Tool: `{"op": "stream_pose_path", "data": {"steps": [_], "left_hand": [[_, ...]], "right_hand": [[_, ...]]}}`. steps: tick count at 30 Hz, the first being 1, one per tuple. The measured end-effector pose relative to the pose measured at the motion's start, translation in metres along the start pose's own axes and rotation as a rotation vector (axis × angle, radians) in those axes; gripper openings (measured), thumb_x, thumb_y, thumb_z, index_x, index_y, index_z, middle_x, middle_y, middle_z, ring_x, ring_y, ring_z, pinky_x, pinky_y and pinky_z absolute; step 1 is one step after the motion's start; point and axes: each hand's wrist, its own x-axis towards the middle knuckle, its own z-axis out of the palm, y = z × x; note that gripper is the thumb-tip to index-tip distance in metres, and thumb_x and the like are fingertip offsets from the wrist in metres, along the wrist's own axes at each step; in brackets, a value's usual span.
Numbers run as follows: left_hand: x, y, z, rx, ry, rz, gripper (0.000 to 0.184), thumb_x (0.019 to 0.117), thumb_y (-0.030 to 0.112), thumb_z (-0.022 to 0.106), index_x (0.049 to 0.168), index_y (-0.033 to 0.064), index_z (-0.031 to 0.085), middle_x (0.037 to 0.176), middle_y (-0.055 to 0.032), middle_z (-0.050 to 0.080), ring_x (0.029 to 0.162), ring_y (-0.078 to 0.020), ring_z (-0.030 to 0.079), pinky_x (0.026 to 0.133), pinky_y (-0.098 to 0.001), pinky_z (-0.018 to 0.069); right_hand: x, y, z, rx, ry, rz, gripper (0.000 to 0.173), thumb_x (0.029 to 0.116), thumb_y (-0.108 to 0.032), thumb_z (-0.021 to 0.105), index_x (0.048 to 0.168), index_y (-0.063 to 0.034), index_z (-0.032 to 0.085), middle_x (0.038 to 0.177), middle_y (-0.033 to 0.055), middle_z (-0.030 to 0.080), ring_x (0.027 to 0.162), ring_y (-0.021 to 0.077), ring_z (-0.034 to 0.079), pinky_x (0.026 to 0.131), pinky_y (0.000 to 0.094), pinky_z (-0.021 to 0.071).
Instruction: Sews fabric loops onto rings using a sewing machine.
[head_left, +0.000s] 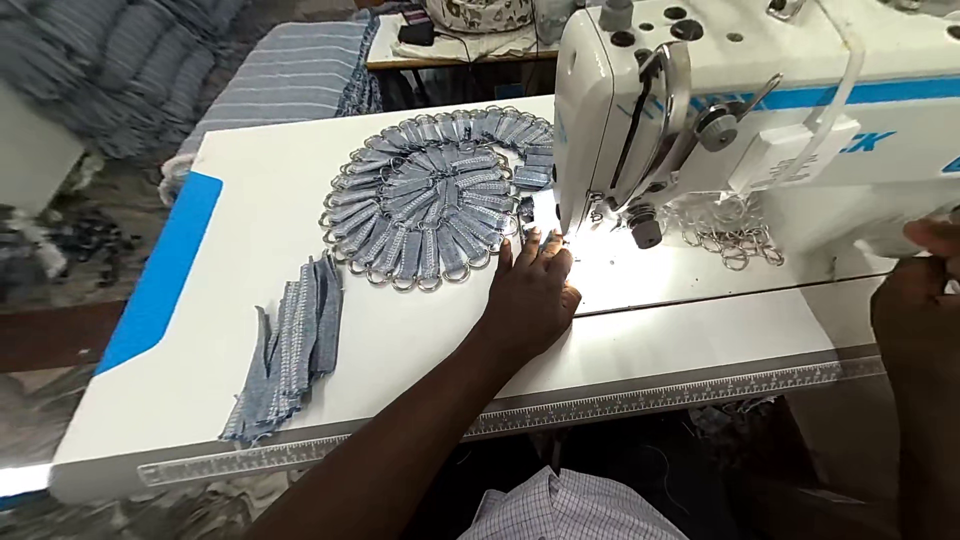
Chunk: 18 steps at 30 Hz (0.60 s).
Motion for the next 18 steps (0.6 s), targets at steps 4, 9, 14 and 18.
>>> {"op": "stream_pose_path", "data": {"steps": [4,9,14,18], "left_hand": [[0.006,-0.002,0.000,-0.007,0.017,-0.015,0.051,0.1020,0.033,0.038,0.140,0.0060,0.060,0.155,-0.0098,0.050,0.152,-0.0300,0.033,0.124,-0.0595,0.0166],[0.007,0.000,0.000,0.001,0.023,-0.020,0.050,0.1019,0.031,0.036,0.137,0.0067,0.061,0.154,-0.0083,0.052,0.151,-0.0283,0.035,0.124,-0.0611,0.0170],[0.005,0.000,0.000,0.033,0.005,-0.037,0.051,0.1015,0.036,0.036,0.138,0.0105,0.062,0.157,-0.0044,0.050,0.153,-0.0260,0.033,0.124,-0.0631,0.0132],[0.005,-0.004,0.004,0.028,0.028,-0.034,0.053,0.1013,0.038,0.038,0.142,0.0107,0.059,0.157,-0.0057,0.049,0.151,-0.0280,0.036,0.122,-0.0659,0.0169]], "right_hand": [[-0.006,-0.018,0.003,-0.075,-0.230,0.110,0.032,0.1036,-0.008,0.045,0.119,0.0009,0.072,0.123,0.0265,0.069,0.116,0.0467,0.065,0.098,0.0653,0.0481],[0.001,-0.012,-0.006,-0.057,-0.141,0.045,0.033,0.1058,-0.009,0.045,0.128,-0.0014,0.068,0.132,0.0228,0.066,0.124,0.0416,0.062,0.106,0.0582,0.0484],[0.012,-0.028,-0.013,-0.076,-0.244,0.069,0.029,0.0998,-0.005,0.048,0.107,0.0021,0.075,0.110,0.0282,0.072,0.103,0.0513,0.068,0.087,0.0728,0.0478],[0.010,-0.051,-0.014,-0.025,0.128,-0.003,0.027,0.1001,-0.007,0.056,0.122,-0.0015,0.071,0.116,0.0220,0.071,0.110,0.0352,0.066,0.096,0.0477,0.0529]]}}
